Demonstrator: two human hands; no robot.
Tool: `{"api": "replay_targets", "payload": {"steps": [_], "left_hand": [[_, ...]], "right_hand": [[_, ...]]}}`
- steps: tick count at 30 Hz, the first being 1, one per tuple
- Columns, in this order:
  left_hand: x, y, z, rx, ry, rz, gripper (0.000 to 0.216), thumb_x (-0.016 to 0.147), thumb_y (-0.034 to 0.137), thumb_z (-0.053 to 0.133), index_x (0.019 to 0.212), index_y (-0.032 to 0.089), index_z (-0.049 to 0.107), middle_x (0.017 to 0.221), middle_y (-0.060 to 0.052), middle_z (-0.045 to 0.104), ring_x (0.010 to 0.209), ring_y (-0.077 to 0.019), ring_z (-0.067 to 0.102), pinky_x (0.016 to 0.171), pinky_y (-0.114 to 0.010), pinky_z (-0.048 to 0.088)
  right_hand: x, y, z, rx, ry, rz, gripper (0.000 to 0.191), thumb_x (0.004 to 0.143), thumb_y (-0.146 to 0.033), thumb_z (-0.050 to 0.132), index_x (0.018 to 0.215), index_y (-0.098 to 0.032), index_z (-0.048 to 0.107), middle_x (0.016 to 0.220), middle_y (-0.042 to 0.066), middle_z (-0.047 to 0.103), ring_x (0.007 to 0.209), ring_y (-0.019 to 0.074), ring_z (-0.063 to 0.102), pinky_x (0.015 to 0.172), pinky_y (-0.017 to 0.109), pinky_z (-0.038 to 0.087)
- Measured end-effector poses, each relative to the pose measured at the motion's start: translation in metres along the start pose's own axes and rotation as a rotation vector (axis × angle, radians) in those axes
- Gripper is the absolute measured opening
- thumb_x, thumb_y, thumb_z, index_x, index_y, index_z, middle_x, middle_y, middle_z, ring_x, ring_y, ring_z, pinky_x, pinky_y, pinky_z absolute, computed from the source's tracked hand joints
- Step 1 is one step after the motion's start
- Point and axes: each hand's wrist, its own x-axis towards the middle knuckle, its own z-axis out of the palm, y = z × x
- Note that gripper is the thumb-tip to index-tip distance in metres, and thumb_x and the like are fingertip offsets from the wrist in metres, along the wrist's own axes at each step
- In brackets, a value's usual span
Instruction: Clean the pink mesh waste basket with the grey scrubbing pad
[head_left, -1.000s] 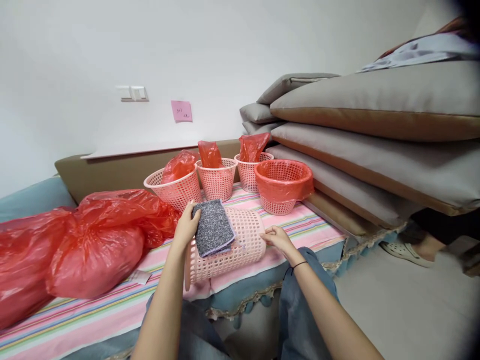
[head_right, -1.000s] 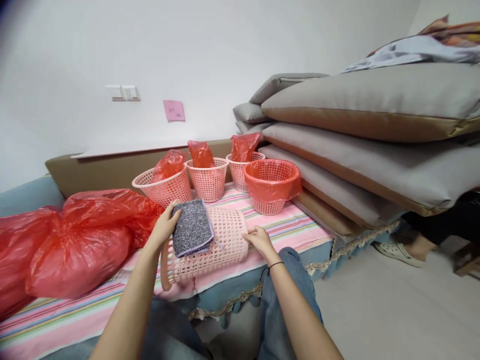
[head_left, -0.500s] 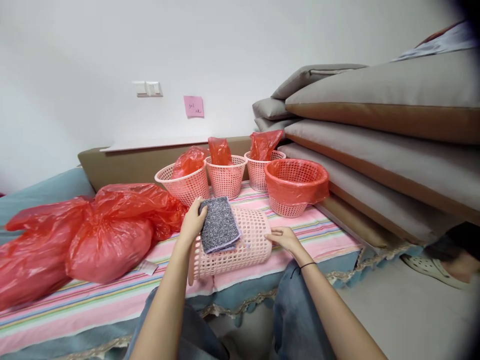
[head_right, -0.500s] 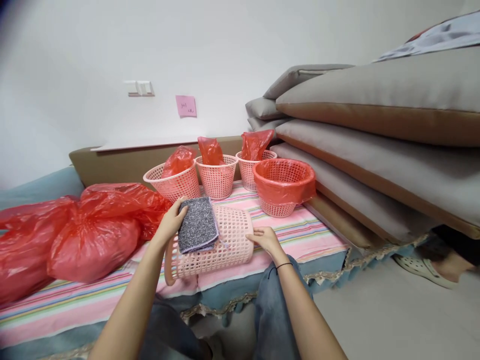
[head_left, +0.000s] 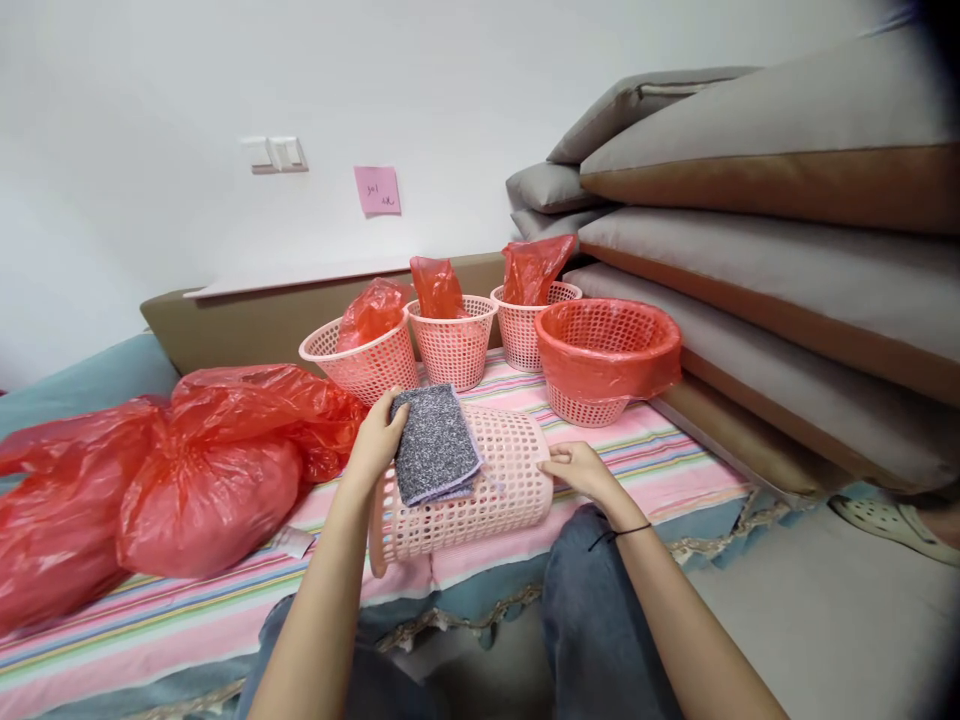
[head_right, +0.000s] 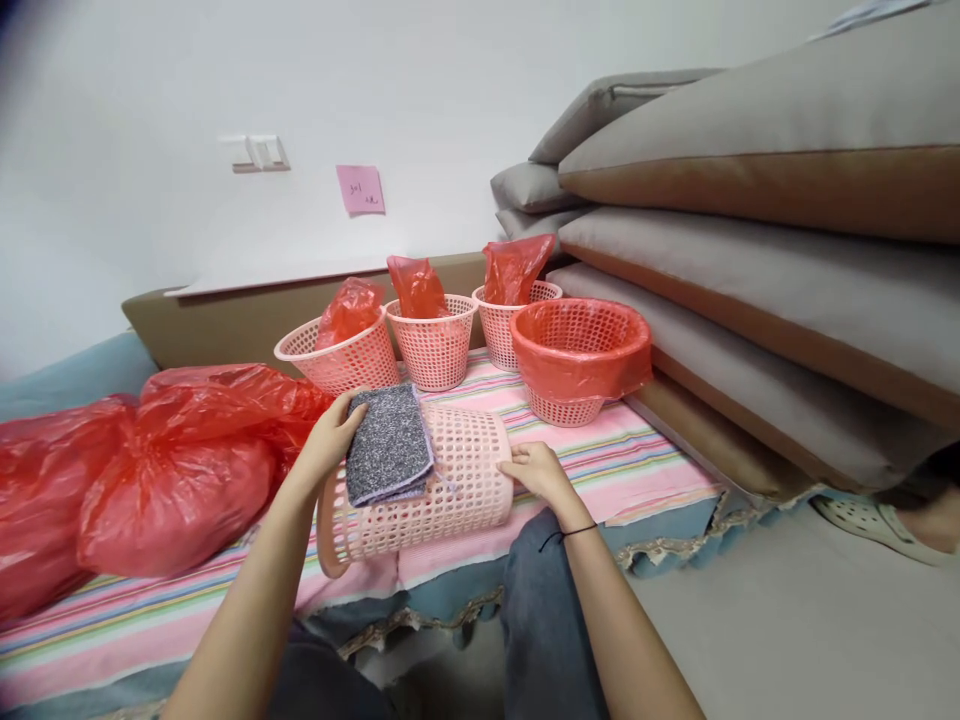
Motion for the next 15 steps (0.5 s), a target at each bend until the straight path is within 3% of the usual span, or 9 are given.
{"api": "replay_targets", "payload": {"steps": [3, 6, 8, 11, 15], "left_hand": [[0.002, 0.001, 0.001, 0.043, 0.058, 0.023, 0.040, 0.087, 0.028, 0.050, 0.126, 0.018, 0.057, 0.141, -0.014, 0.054, 0.137, -0.0277, 0.044, 0.117, -0.048, 0.030], [0.005, 0.005, 0.001, 0.183, 0.079, 0.126, 0.039, 0.086, 0.019, 0.046, 0.123, 0.022, 0.060, 0.151, -0.013, 0.042, 0.147, -0.0307, 0.026, 0.118, -0.054, 0.022], [0.008, 0.006, 0.000, 0.270, 0.019, 0.218, 0.038, 0.086, 0.013, 0.039, 0.114, 0.022, 0.064, 0.142, -0.012, 0.053, 0.141, -0.0297, 0.037, 0.115, -0.052, 0.028], [0.013, 0.003, -0.001, 0.284, -0.043, 0.247, 0.036, 0.085, 0.015, 0.037, 0.103, 0.021, 0.068, 0.117, -0.009, 0.068, 0.121, -0.0266, 0.054, 0.109, -0.049, 0.037], [0.013, 0.000, -0.002, 0.246, -0.028, 0.237, 0.035, 0.088, 0.025, 0.038, 0.099, 0.021, 0.071, 0.114, -0.007, 0.070, 0.117, -0.0259, 0.056, 0.109, -0.047, 0.038]], "right_hand": [[0.002, 0.004, -0.001, -0.001, -0.013, -0.039, 0.026, 0.061, -0.036, 0.066, 0.072, -0.014, 0.072, 0.071, 0.006, 0.073, 0.062, 0.0197, 0.065, 0.056, 0.028, 0.050], [0.003, 0.008, 0.002, -0.011, 0.062, -0.112, 0.033, 0.066, -0.037, 0.065, 0.089, -0.015, 0.072, 0.087, 0.011, 0.075, 0.078, 0.0240, 0.070, 0.067, 0.033, 0.056], [0.000, 0.010, 0.007, -0.026, 0.155, -0.178, 0.039, 0.069, -0.034, 0.066, 0.103, -0.017, 0.069, 0.108, 0.013, 0.073, 0.098, 0.0258, 0.069, 0.082, 0.037, 0.057], [-0.006, 0.011, 0.015, -0.145, 0.271, -0.381, 0.030, 0.076, -0.027, 0.064, 0.104, -0.021, 0.069, 0.130, 0.011, 0.063, 0.121, 0.0254, 0.059, 0.104, 0.043, 0.047], [-0.015, 0.011, 0.013, -0.491, 0.323, -0.776, 0.027, 0.086, -0.014, 0.054, 0.104, -0.024, 0.072, 0.122, 0.010, 0.066, 0.114, 0.0223, 0.062, 0.099, 0.043, 0.051]]}}
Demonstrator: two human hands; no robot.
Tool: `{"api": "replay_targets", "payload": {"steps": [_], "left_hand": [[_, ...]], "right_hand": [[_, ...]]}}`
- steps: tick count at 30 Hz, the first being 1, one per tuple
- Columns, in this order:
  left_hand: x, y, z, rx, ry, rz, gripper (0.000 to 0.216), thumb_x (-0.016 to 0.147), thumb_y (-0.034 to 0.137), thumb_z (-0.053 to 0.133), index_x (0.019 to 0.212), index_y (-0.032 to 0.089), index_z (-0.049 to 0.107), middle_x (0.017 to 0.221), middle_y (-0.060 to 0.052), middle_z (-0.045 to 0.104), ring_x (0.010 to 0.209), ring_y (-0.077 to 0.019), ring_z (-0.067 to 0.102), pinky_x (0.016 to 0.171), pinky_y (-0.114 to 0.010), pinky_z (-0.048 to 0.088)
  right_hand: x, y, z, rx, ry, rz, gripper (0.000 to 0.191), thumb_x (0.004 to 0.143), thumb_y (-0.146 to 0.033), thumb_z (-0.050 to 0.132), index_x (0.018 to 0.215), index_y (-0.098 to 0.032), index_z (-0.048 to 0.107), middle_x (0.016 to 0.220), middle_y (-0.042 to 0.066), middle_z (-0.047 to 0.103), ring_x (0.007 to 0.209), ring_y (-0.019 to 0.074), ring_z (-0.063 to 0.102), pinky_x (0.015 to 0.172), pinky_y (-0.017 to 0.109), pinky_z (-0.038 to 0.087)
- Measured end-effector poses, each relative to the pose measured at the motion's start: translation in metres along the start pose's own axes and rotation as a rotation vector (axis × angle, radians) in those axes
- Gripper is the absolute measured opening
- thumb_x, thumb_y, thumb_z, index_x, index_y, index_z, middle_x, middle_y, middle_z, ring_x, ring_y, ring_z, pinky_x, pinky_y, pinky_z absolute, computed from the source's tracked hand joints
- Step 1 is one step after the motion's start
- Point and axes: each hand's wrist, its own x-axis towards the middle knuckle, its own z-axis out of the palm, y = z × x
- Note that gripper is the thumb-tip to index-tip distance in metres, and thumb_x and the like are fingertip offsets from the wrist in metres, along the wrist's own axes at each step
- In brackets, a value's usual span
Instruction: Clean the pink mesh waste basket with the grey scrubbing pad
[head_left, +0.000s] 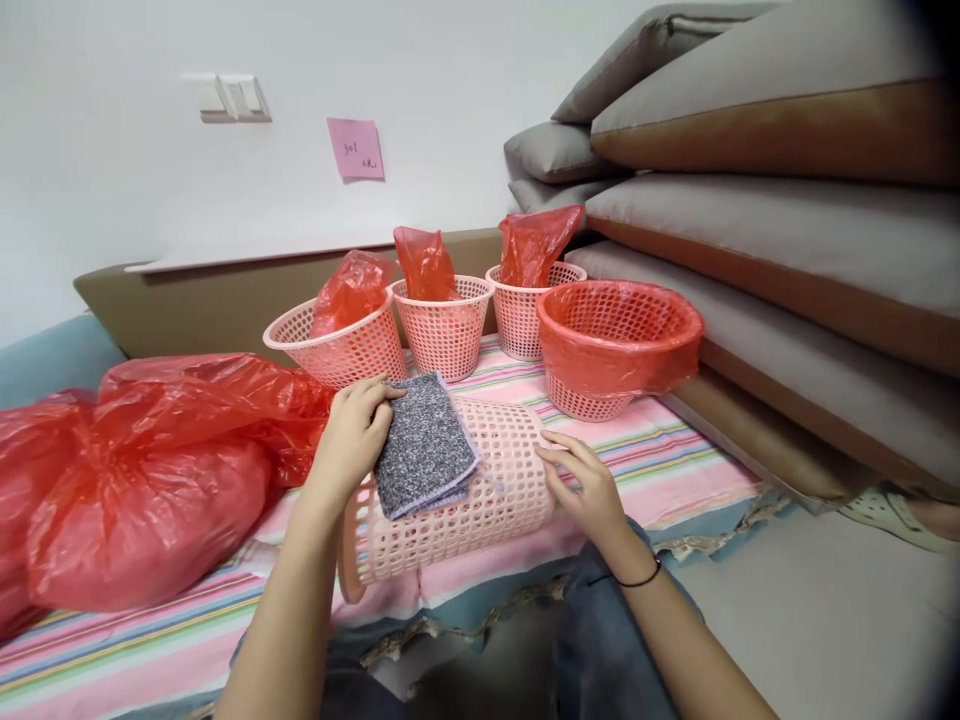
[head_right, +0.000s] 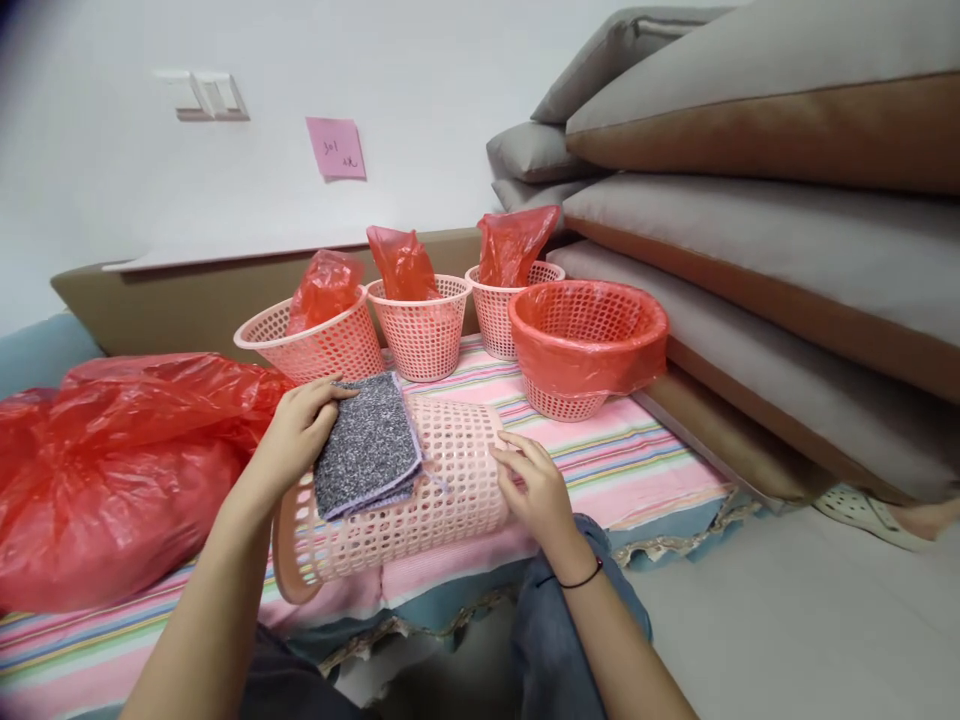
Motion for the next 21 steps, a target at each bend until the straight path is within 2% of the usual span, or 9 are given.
{"api": "replay_targets", "payload": {"steps": [3, 5, 12, 17, 21], "left_hand": [[-0.0017, 0.0034, -0.0008, -0.003, 0.003, 0.006, 0.036, 0.090, 0.030, 0.038, 0.098, 0.021, 0.072, 0.116, -0.007, 0.069, 0.121, -0.0272, 0.055, 0.110, -0.047, 0.037], [-0.0027, 0.0060, -0.0011, 0.005, 0.005, 0.007, 0.037, 0.090, 0.031, 0.038, 0.098, 0.020, 0.072, 0.117, -0.008, 0.069, 0.121, -0.0279, 0.054, 0.110, -0.048, 0.037], [-0.0080, 0.0074, 0.0001, 0.022, 0.024, 0.010, 0.037, 0.090, 0.032, 0.037, 0.099, 0.023, 0.071, 0.121, -0.007, 0.067, 0.125, -0.0276, 0.051, 0.110, -0.049, 0.036], [-0.0091, 0.0078, 0.0021, 0.028, 0.024, 0.027, 0.036, 0.090, 0.032, 0.034, 0.099, 0.023, 0.069, 0.117, -0.007, 0.066, 0.122, -0.0279, 0.052, 0.110, -0.049, 0.037], [-0.0076, 0.0092, 0.0033, 0.053, 0.001, 0.029, 0.037, 0.090, 0.031, 0.034, 0.102, 0.022, 0.067, 0.116, -0.008, 0.065, 0.121, -0.0295, 0.052, 0.110, -0.050, 0.036]], "right_hand": [[-0.0022, 0.0024, -0.0062, -0.111, -0.026, -0.186, 0.034, 0.086, -0.007, 0.053, 0.109, -0.025, 0.070, 0.121, 0.010, 0.067, 0.113, 0.0225, 0.061, 0.095, 0.042, 0.053], [-0.0028, 0.0040, -0.0083, -0.147, -0.038, -0.229, 0.038, 0.085, -0.005, 0.053, 0.114, -0.024, 0.067, 0.123, 0.011, 0.065, 0.114, 0.0237, 0.059, 0.094, 0.044, 0.053], [-0.0031, 0.0077, -0.0111, -0.209, -0.098, -0.264, 0.041, 0.085, -0.006, 0.053, 0.119, -0.027, 0.063, 0.122, 0.010, 0.063, 0.110, 0.0243, 0.059, 0.089, 0.045, 0.053], [-0.0042, 0.0062, -0.0108, -0.228, -0.128, -0.225, 0.033, 0.086, -0.010, 0.058, 0.115, -0.025, 0.060, 0.121, 0.011, 0.062, 0.109, 0.0257, 0.057, 0.090, 0.047, 0.051], [-0.0026, 0.0030, -0.0053, -0.228, -0.107, -0.190, 0.027, 0.087, -0.008, 0.055, 0.108, -0.023, 0.059, 0.117, 0.011, 0.062, 0.105, 0.0253, 0.056, 0.089, 0.046, 0.050]]}}
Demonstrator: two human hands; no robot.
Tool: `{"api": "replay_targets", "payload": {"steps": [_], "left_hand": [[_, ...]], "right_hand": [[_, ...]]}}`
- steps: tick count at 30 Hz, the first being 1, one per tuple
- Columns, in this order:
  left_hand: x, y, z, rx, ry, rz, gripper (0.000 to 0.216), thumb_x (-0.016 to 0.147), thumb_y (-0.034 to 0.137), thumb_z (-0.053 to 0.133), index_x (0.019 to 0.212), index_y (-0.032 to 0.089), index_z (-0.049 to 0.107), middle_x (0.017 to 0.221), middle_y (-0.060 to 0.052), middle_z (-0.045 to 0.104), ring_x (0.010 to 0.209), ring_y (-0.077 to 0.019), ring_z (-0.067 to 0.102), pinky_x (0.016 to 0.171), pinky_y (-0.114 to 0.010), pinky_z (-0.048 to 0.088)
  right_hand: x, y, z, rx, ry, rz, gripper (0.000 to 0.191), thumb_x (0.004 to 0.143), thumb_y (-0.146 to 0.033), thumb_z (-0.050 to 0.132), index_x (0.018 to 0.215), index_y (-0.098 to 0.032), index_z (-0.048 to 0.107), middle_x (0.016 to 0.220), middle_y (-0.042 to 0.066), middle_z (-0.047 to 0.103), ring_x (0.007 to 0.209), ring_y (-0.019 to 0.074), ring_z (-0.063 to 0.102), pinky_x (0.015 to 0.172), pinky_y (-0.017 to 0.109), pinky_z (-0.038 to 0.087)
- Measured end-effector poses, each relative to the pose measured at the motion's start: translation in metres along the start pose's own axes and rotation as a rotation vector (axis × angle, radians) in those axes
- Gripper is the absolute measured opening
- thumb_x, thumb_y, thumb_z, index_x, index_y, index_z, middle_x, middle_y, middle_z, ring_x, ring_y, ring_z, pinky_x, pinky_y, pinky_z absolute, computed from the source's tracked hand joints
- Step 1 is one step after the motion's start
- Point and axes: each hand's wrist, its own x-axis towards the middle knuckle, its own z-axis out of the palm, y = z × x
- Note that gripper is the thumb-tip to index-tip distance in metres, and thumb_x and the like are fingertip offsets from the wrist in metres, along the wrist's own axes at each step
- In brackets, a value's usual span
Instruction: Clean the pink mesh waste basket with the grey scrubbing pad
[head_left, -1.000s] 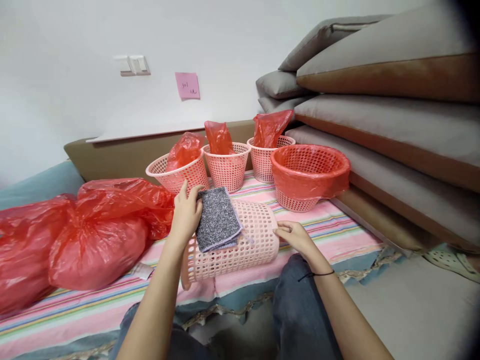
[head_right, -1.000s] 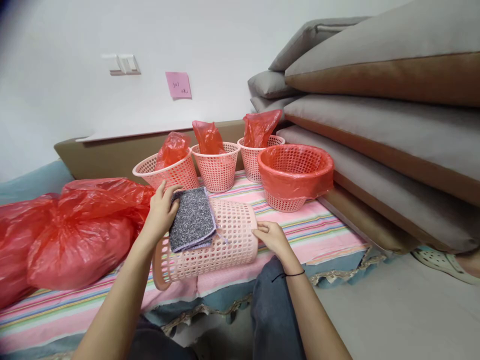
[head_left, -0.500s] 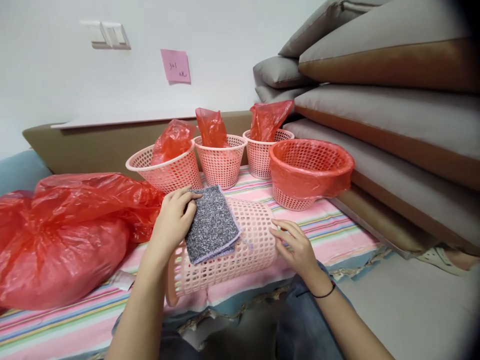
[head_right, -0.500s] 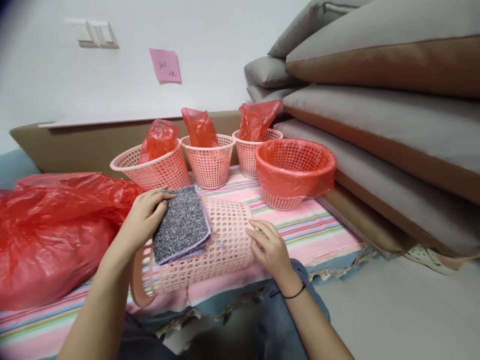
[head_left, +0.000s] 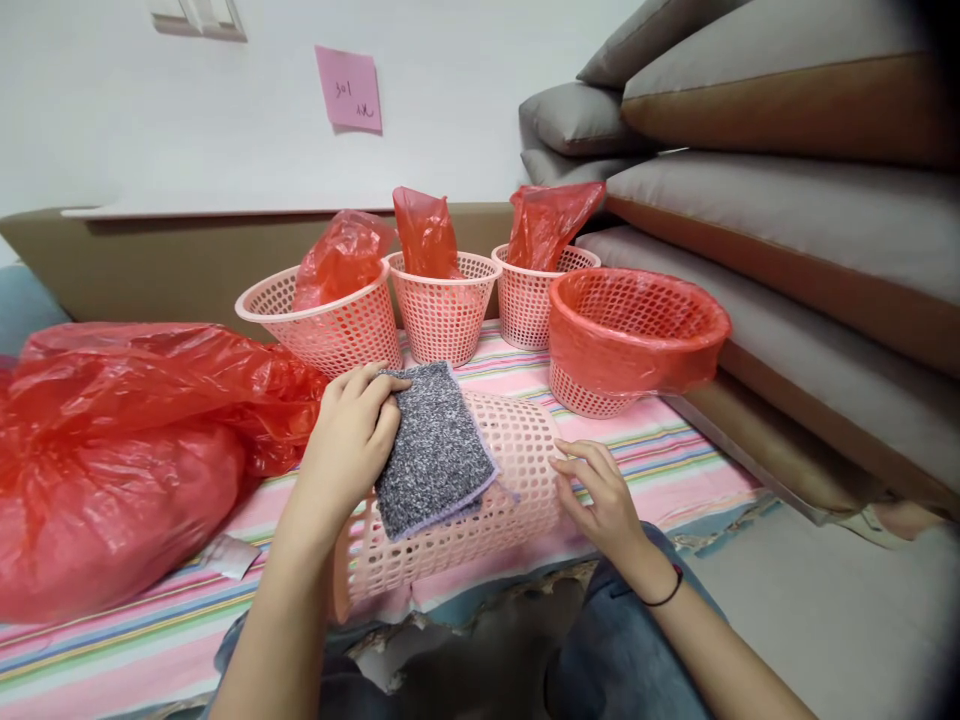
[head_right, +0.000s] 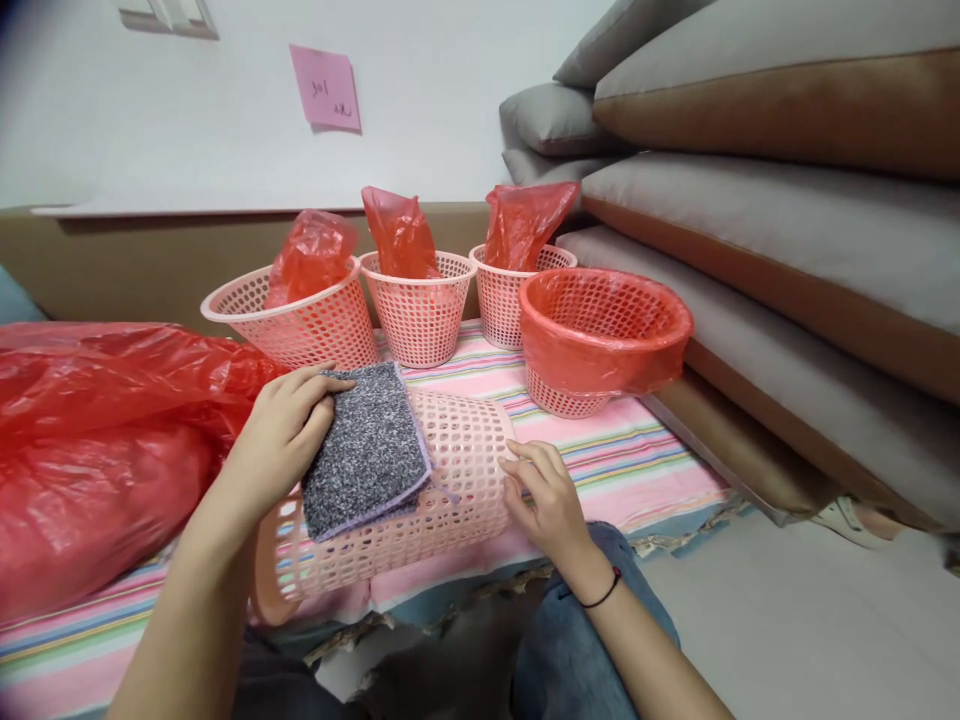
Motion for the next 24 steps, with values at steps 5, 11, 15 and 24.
{"api": "replay_targets", "payload": {"steps": [5, 11, 15, 24], "left_hand": [[0.000, 0.001, 0.001, 0.039, -0.015, 0.015, 0.035, 0.091, 0.029, 0.034, 0.103, 0.022, 0.067, 0.117, -0.008, 0.064, 0.122, -0.0292, 0.051, 0.111, -0.050, 0.036], [0.000, 0.000, 0.003, 0.045, -0.014, 0.008, 0.036, 0.091, 0.030, 0.033, 0.104, 0.022, 0.066, 0.118, -0.008, 0.063, 0.121, -0.0291, 0.050, 0.111, -0.050, 0.036], [0.001, 0.003, 0.002, 0.067, -0.026, 0.015, 0.038, 0.092, 0.028, 0.033, 0.105, 0.019, 0.066, 0.118, -0.010, 0.063, 0.120, -0.0296, 0.050, 0.110, -0.050, 0.036], [-0.001, 0.005, -0.007, 0.040, -0.057, 0.005, 0.035, 0.093, 0.025, 0.034, 0.107, 0.016, 0.065, 0.119, -0.011, 0.063, 0.119, -0.0277, 0.051, 0.110, -0.049, 0.036]], "right_hand": [[0.007, -0.002, 0.006, -0.014, 0.044, 0.033, 0.020, 0.086, -0.006, 0.052, 0.096, -0.022, 0.059, 0.107, 0.010, 0.062, 0.098, 0.0241, 0.057, 0.082, 0.043, 0.050], [0.015, -0.006, 0.010, -0.065, 0.061, 0.057, 0.015, 0.082, -0.007, 0.052, 0.080, -0.021, 0.055, 0.091, 0.008, 0.058, 0.089, 0.0230, 0.055, 0.076, 0.039, 0.048], [0.019, -0.007, 0.011, -0.085, 0.059, 0.049, 0.018, 0.080, -0.004, 0.051, 0.076, -0.022, 0.052, 0.084, 0.005, 0.054, 0.089, 0.0229, 0.055, 0.073, 0.037, 0.047], [0.008, 0.005, 0.019, -0.058, 0.190, -0.065, 0.021, 0.081, -0.003, 0.054, 0.090, -0.022, 0.058, 0.102, 0.009, 0.063, 0.090, 0.0221, 0.058, 0.074, 0.040, 0.052]]}}
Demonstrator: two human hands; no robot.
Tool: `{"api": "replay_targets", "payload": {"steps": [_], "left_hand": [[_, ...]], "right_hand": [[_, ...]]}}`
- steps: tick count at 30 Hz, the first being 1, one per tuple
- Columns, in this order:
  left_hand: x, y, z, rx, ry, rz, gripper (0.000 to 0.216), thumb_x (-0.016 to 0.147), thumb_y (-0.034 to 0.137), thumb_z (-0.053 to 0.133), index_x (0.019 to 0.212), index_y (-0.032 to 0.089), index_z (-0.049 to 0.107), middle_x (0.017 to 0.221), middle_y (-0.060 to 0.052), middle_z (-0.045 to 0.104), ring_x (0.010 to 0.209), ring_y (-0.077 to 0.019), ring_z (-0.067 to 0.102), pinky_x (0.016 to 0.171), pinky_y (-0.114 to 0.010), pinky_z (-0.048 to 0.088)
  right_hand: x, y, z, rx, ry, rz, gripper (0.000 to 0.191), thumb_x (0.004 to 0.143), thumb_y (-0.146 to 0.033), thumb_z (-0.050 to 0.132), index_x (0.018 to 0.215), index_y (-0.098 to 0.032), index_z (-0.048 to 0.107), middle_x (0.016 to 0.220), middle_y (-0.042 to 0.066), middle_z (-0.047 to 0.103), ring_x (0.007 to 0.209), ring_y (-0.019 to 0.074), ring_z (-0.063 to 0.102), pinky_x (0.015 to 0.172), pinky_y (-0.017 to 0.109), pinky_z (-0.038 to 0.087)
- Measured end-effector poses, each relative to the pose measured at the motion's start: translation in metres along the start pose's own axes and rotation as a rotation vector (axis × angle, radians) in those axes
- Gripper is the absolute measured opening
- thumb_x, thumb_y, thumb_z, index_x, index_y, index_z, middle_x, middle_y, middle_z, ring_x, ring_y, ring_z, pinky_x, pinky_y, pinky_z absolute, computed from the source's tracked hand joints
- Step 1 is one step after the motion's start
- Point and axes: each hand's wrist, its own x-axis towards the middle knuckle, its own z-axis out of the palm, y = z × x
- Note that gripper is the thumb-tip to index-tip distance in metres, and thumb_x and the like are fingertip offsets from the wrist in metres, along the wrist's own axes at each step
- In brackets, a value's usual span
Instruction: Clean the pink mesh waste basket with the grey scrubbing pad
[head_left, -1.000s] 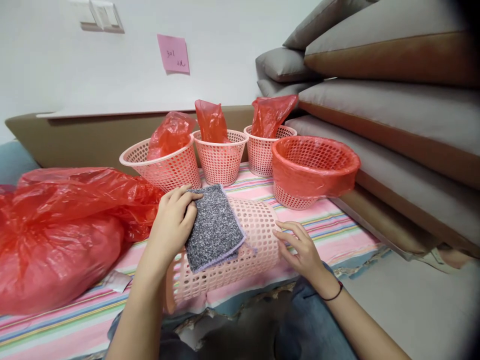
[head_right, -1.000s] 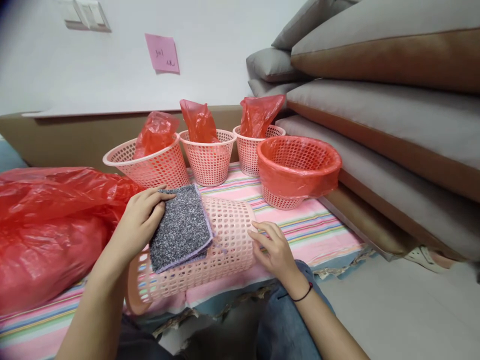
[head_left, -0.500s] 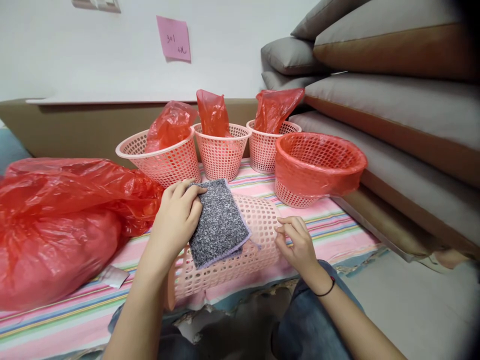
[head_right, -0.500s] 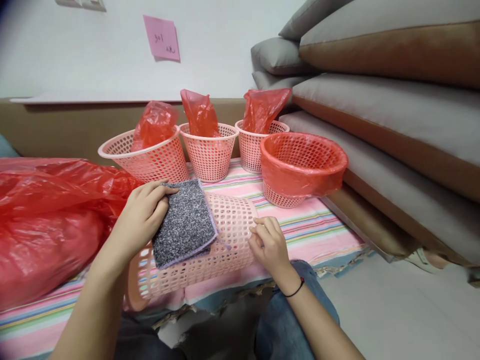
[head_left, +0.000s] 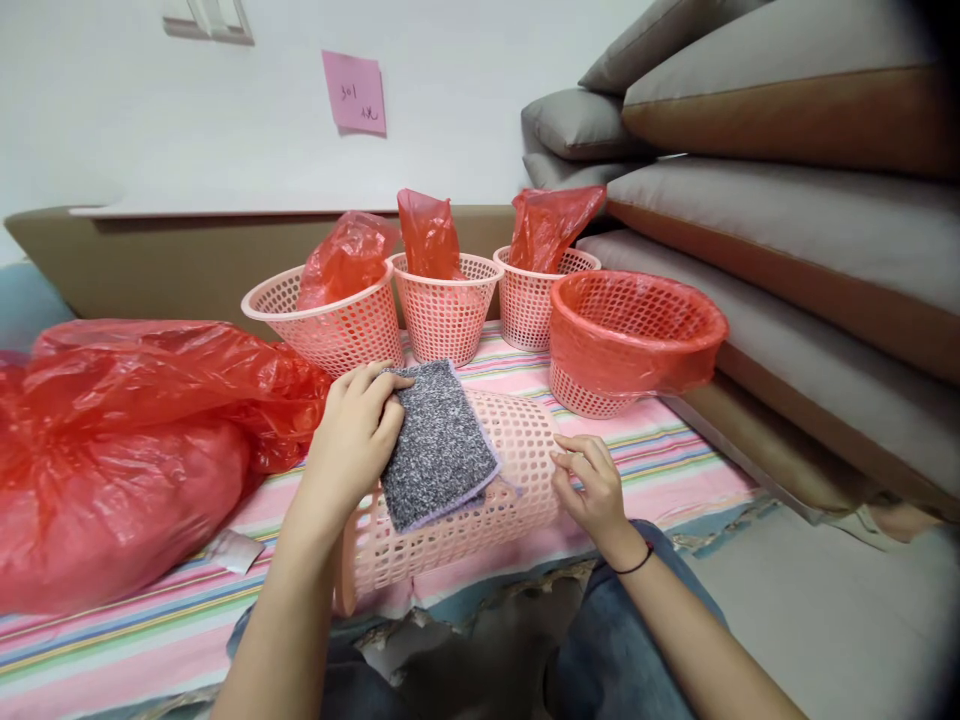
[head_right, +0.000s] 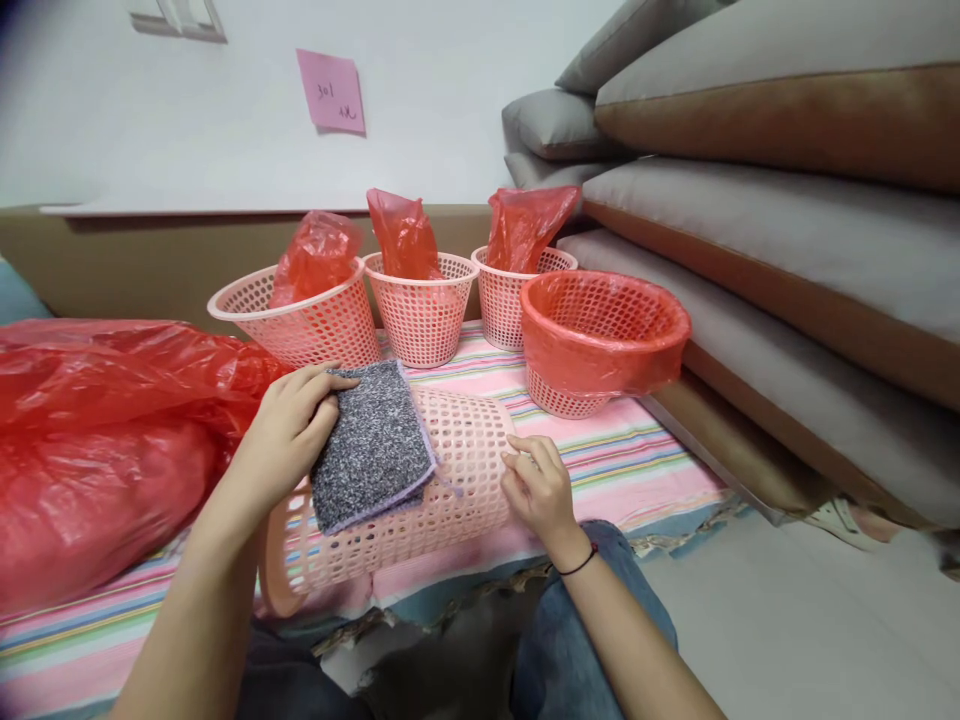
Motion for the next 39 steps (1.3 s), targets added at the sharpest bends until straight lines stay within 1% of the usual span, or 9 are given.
{"api": "replay_targets", "payload": {"steps": [3, 8, 10, 14, 19, 23, 28, 33, 39], "left_hand": [[-0.001, -0.003, -0.001, -0.028, 0.007, 0.006, 0.034, 0.092, 0.024, 0.035, 0.106, 0.015, 0.065, 0.116, -0.011, 0.064, 0.118, -0.0274, 0.052, 0.110, -0.049, 0.035], [-0.002, -0.003, -0.001, -0.030, 0.011, -0.001, 0.034, 0.092, 0.024, 0.035, 0.106, 0.016, 0.065, 0.117, -0.011, 0.064, 0.119, -0.0278, 0.051, 0.110, -0.049, 0.035], [-0.002, -0.003, 0.000, -0.029, 0.014, 0.001, 0.034, 0.092, 0.024, 0.036, 0.106, 0.016, 0.065, 0.117, -0.011, 0.064, 0.119, -0.0277, 0.052, 0.110, -0.049, 0.035], [0.000, -0.002, 0.001, -0.021, 0.016, -0.005, 0.035, 0.092, 0.024, 0.035, 0.107, 0.015, 0.066, 0.116, -0.011, 0.064, 0.118, -0.0277, 0.052, 0.110, -0.048, 0.035], [0.004, 0.000, 0.004, -0.011, 0.004, -0.018, 0.039, 0.093, 0.026, 0.034, 0.110, 0.015, 0.068, 0.118, -0.011, 0.064, 0.119, -0.0283, 0.051, 0.111, -0.048, 0.035], [0.005, 0.000, 0.006, -0.004, 0.016, -0.010, 0.041, 0.092, 0.026, 0.035, 0.110, 0.015, 0.070, 0.121, -0.012, 0.063, 0.121, -0.0295, 0.049, 0.112, -0.049, 0.034], [0.004, 0.001, 0.006, 0.004, 0.006, -0.025, 0.041, 0.092, 0.025, 0.035, 0.111, 0.015, 0.070, 0.121, -0.012, 0.063, 0.122, -0.0305, 0.048, 0.112, -0.050, 0.034], [0.005, 0.005, 0.007, 0.011, -0.004, -0.043, 0.041, 0.092, 0.025, 0.036, 0.111, 0.015, 0.071, 0.123, -0.012, 0.062, 0.123, -0.0307, 0.048, 0.112, -0.051, 0.034], [0.005, 0.007, 0.007, 0.004, 0.001, -0.066, 0.038, 0.090, 0.023, 0.037, 0.107, 0.018, 0.070, 0.125, -0.010, 0.062, 0.123, -0.0294, 0.047, 0.112, -0.051, 0.034]], "right_hand": [[-0.003, 0.001, 0.002, 0.017, 0.029, -0.014, 0.024, 0.081, -0.003, 0.054, 0.094, -0.023, 0.061, 0.104, 0.010, 0.065, 0.091, 0.0227, 0.060, 0.074, 0.041, 0.053], [-0.002, 0.000, 0.000, 0.050, 0.034, 0.001, 0.026, 0.081, -0.003, 0.056, 0.096, -0.023, 0.063, 0.104, 0.010, 0.066, 0.091, 0.0226, 0.061, 0.073, 0.041, 0.053], [-0.002, -0.001, -0.001, 0.063, 0.029, 0.009, 0.023, 0.082, -0.005, 0.058, 0.096, -0.022, 0.063, 0.104, 0.010, 0.066, 0.090, 0.0225, 0.060, 0.074, 0.041, 0.052], [-0.003, -0.001, -0.001, 0.080, 0.006, 0.036, 0.017, 0.083, -0.014, 0.065, 0.098, -0.021, 0.061, 0.106, 0.011, 0.064, 0.093, 0.0241, 0.059, 0.076, 0.043, 0.051], [-0.002, -0.002, 0.005, 0.028, -0.020, 0.127, 0.007, 0.085, -0.022, 0.066, 0.086, -0.020, 0.059, 0.099, 0.010, 0.058, 0.094, 0.0246, 0.058, 0.077, 0.043, 0.051], [0.002, -0.003, 0.010, -0.030, -0.021, 0.166, 0.015, 0.087, -0.028, 0.064, 0.078, -0.021, 0.055, 0.095, 0.008, 0.055, 0.091, 0.0233, 0.056, 0.076, 0.041, 0.051], [0.006, -0.005, 0.012, -0.065, -0.020, 0.171, 0.021, 0.088, -0.023, 0.062, 0.071, -0.021, 0.050, 0.092, 0.007, 0.053, 0.090, 0.0226, 0.054, 0.076, 0.040, 0.048], [0.010, -0.006, 0.011, -0.079, -0.047, 0.168, 0.022, 0.086, -0.017, 0.059, 0.068, -0.021, 0.048, 0.089, 0.005, 0.051, 0.089, 0.0219, 0.052, 0.075, 0.038, 0.046], [0.012, -0.007, 0.011, -0.066, -0.051, 0.178, 0.026, 0.085, -0.013, 0.057, 0.064, -0.022, 0.045, 0.083, 0.004, 0.050, 0.087, 0.0216, 0.052, 0.074, 0.036, 0.046]]}}
